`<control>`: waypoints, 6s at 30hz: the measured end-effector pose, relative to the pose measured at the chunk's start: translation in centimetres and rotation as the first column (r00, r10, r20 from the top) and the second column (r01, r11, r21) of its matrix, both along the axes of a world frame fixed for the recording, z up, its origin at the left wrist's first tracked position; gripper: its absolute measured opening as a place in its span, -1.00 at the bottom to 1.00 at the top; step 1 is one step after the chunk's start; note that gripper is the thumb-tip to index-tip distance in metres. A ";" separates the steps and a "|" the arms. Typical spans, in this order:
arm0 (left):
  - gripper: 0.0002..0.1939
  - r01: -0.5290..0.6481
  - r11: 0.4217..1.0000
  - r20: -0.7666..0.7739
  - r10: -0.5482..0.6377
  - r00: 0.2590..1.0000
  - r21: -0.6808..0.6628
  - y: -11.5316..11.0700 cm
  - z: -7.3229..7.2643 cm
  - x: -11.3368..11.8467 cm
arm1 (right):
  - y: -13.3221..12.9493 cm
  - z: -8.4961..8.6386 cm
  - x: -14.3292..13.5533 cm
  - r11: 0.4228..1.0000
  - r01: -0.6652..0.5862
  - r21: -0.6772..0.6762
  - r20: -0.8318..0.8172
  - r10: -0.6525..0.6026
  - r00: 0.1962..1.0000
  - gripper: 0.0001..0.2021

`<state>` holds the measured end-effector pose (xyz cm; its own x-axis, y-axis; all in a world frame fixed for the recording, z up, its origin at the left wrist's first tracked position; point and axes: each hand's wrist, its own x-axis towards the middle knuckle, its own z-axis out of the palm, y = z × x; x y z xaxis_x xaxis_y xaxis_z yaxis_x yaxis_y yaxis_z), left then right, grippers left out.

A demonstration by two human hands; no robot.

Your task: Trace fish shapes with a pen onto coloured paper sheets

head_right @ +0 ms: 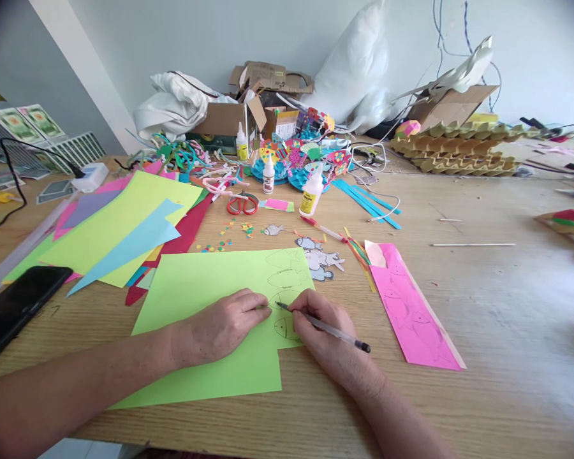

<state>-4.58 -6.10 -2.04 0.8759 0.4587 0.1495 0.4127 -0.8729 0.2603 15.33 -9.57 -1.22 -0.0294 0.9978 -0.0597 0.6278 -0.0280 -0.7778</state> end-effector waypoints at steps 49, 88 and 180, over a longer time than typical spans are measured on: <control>-0.81 0.000 1.000 0.001 0.000 1.000 -0.008 -0.1 0.3 0.0 | -0.1 0.0 0.0 1.000 -0.023 0.003 -0.009 0.023 1.000 -0.92; -0.80 0.000 1.000 0.012 0.000 1.000 0.013 0.0 -0.1 0.0 | 0.0 0.2 0.1 0.999 0.032 0.004 -0.074 -0.032 0.997 -0.94; -0.80 -0.028 0.987 0.028 0.024 0.999 0.157 3.7 -0.5 0.1 | 3.9 0.8 0.6 0.997 0.065 0.029 -0.157 -0.060 0.986 -0.93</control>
